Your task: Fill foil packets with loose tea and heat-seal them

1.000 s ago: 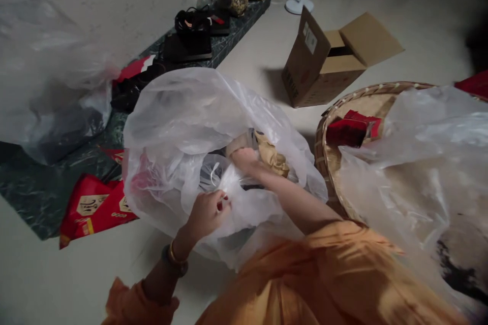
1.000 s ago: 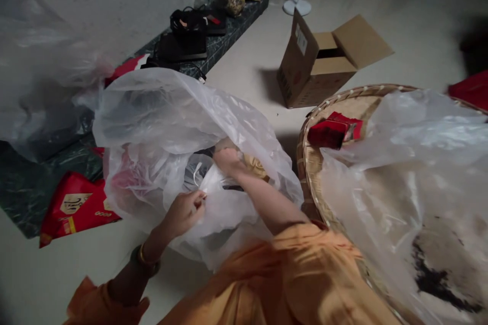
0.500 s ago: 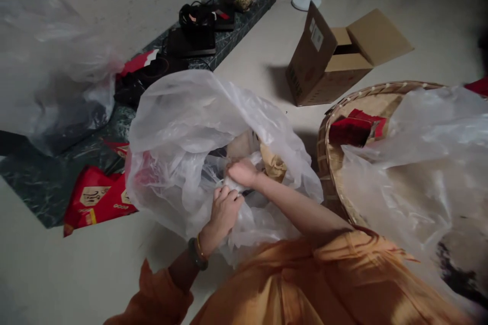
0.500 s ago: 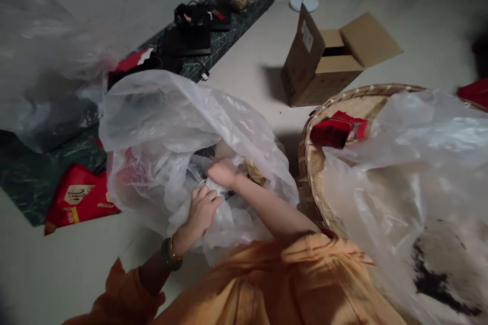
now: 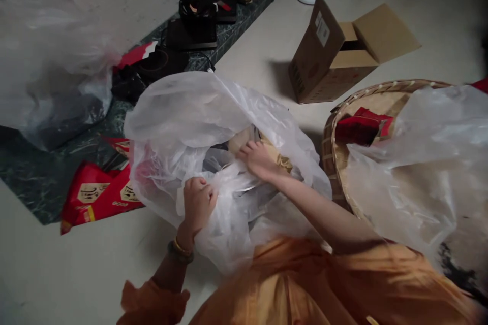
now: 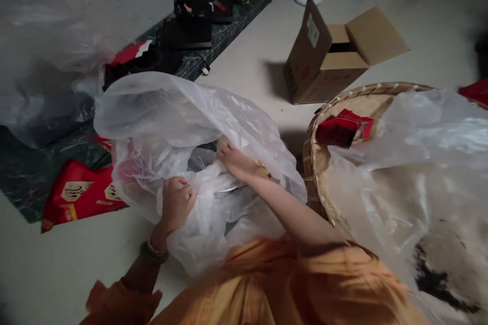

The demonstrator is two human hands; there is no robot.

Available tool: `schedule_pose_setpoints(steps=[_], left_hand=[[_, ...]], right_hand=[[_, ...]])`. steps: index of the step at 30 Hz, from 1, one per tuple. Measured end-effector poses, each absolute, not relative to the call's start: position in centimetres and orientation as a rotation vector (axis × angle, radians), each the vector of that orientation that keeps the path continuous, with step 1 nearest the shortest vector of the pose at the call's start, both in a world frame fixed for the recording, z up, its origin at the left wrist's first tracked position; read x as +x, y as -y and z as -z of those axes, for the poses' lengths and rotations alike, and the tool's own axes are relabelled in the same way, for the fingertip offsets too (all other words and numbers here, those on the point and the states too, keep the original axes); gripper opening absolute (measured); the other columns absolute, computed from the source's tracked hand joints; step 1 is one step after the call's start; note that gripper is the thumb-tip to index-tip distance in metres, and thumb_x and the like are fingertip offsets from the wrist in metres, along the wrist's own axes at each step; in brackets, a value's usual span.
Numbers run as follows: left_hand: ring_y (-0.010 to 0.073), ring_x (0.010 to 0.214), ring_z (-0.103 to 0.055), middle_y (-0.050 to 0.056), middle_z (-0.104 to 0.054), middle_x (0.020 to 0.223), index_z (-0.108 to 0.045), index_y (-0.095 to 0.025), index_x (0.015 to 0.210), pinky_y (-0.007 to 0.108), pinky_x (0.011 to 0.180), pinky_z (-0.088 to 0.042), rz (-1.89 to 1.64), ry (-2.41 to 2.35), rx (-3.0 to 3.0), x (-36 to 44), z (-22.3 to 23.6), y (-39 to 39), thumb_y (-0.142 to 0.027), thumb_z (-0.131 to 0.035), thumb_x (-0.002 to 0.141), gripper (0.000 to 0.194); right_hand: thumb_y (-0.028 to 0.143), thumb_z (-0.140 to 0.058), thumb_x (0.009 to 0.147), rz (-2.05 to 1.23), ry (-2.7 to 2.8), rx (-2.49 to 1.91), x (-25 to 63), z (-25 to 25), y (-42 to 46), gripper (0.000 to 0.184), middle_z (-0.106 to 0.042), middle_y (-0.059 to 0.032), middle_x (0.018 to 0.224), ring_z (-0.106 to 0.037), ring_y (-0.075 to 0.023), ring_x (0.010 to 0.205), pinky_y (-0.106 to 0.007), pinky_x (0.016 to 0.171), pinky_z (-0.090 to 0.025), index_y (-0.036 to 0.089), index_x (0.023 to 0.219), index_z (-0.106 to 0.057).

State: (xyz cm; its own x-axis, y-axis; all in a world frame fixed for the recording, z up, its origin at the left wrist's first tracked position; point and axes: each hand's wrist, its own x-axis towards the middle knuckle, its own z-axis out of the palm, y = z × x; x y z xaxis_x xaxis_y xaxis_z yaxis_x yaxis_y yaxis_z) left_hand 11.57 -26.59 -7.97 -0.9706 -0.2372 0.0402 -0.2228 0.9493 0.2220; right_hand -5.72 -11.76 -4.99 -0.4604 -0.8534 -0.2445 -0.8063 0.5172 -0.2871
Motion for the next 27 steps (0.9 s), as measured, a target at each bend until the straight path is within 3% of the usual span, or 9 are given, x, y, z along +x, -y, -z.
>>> schedule_pose_setpoints(steps=[2, 3, 7, 9, 11, 14, 19, 23, 27], left_hand=[[0.0269, 0.098, -0.049, 0.012, -0.054, 0.095, -0.060, -0.017, 0.072, 0.042, 0.089, -0.040, 0.316, 2.945, 0.554, 11.4, 8.0, 26.0, -0.029, -0.055, 0.081, 0.016], [0.0280, 0.098, -0.049, 0.013, -0.054, 0.096, -0.060, -0.016, 0.078, 0.043, 0.090, -0.040, 0.320, 2.889, 0.613, 11.6, 7.5, 25.5, -0.031, -0.056, 0.080, 0.016], [0.0248, 0.088, -0.056, 0.012, -0.058, 0.088, -0.057, -0.015, 0.096, 0.041, 0.084, -0.045, 0.607, 2.702, 0.713, 14.9, 4.2, 22.3, -0.032, -0.050, 0.083, 0.023], [0.0184, 0.073, -0.059, 0.006, -0.061, 0.080, -0.056, -0.018, 0.103, 0.032, 0.072, -0.048, 1.014, 2.836, 0.606, 16.5, 3.4, 20.7, -0.033, -0.046, 0.086, 0.024], [0.0177, 0.072, -0.062, 0.006, -0.065, 0.081, -0.056, -0.019, 0.111, 0.030, 0.071, -0.049, 1.241, 2.945, 0.592, 17.0, 4.2, 19.7, -0.035, -0.048, 0.086, 0.030], [0.0240, 0.091, -0.065, 0.013, -0.068, 0.097, -0.054, -0.012, 0.117, 0.036, 0.081, -0.049, 1.162, 2.913, 0.928, 15.2, 7.1, 20.0, -0.040, -0.046, 0.086, 0.042], [0.0281, 0.098, -0.064, 0.017, -0.069, 0.098, -0.062, -0.011, 0.099, 0.036, 0.082, -0.047, 0.955, 2.894, 1.209, 10.7, 9.5, 21.1, -0.038, -0.048, 0.084, 0.034], [0.0320, 0.092, -0.064, 0.018, -0.068, 0.090, -0.062, -0.011, 0.098, 0.038, 0.076, -0.045, 0.644, 2.984, 1.201, 9.5, 9.0, 21.3, -0.038, -0.051, 0.079, 0.034], [0.0303, 0.085, -0.062, 0.014, -0.067, 0.085, -0.060, -0.015, 0.096, 0.038, 0.073, -0.042, 0.383, 2.870, 1.222, 9.6, 9.3, 21.9, -0.033, -0.050, 0.077, 0.028]], right_hand=[[0.016, -0.057, 0.082, 0.244, -2.307, -1.674, -3.3, 4.9, 11.5, 0.056, -0.043, -0.0110, 0.142, -0.030, -0.0291, 0.133, -0.047, 0.109, -0.021, 0.021, 0.136, -0.044], [0.019, -0.057, 0.082, 0.269, -2.240, -1.814, -2.2, 5.2, 11.7, 0.060, -0.043, -0.0120, 0.141, -0.030, -0.0292, 0.132, -0.049, 0.110, -0.019, 0.020, 0.139, -0.039], [0.016, -0.041, 0.090, 0.231, -2.211, -1.824, -0.2, 6.5, 13.4, 0.032, -0.061, -0.0117, 0.108, -0.052, -0.0241, 0.104, -0.041, 0.092, -0.039, 0.016, 0.119, -0.054], [0.015, -0.044, 0.086, 0.215, -2.275, -1.676, -0.4, 6.6, 14.0, 0.026, -0.061, -0.0113, 0.106, -0.054, -0.0239, 0.099, -0.036, 0.082, -0.043, 0.016, 0.109, -0.057], [0.014, -0.047, 0.082, 0.237, -2.328, -1.481, -0.8, 6.4, 14.1, 0.027, -0.062, -0.0111, 0.108, -0.057, -0.0229, 0.098, -0.031, 0.078, -0.044, 0.017, 0.107, -0.056], [0.014, -0.048, 0.079, 0.289, -2.366, -1.194, -0.9, 5.7, 13.4, 0.026, -0.065, -0.0101, 0.106, -0.061, -0.0210, 0.092, -0.027, 0.073, -0.044, 0.018, 0.104, -0.056], [0.015, -0.050, 0.070, 0.645, -2.362, -0.882, 0.8, 5.1, 11.3, 0.015, -0.069, -0.0060, 0.081, -0.064, -0.0203, 0.081, -0.024, 0.067, -0.041, 0.019, 0.082, -0.059], [0.012, -0.048, 0.061, 1.057, -2.274, -0.651, 1.3, 5.7, 10.0, 0.013, -0.064, -0.0001, 0.070, -0.061, -0.0154, 0.069, -0.020, 0.060, -0.040, 0.018, 0.071, -0.055], [0.013, -0.042, 0.058, 1.138, -2.327, -0.475, -0.7, 7.2, 9.0, 0.015, -0.059, 0.0024, 0.064, -0.056, -0.0129, 0.061, -0.018, 0.054, -0.040, 0.018, 0.068, -0.052]])
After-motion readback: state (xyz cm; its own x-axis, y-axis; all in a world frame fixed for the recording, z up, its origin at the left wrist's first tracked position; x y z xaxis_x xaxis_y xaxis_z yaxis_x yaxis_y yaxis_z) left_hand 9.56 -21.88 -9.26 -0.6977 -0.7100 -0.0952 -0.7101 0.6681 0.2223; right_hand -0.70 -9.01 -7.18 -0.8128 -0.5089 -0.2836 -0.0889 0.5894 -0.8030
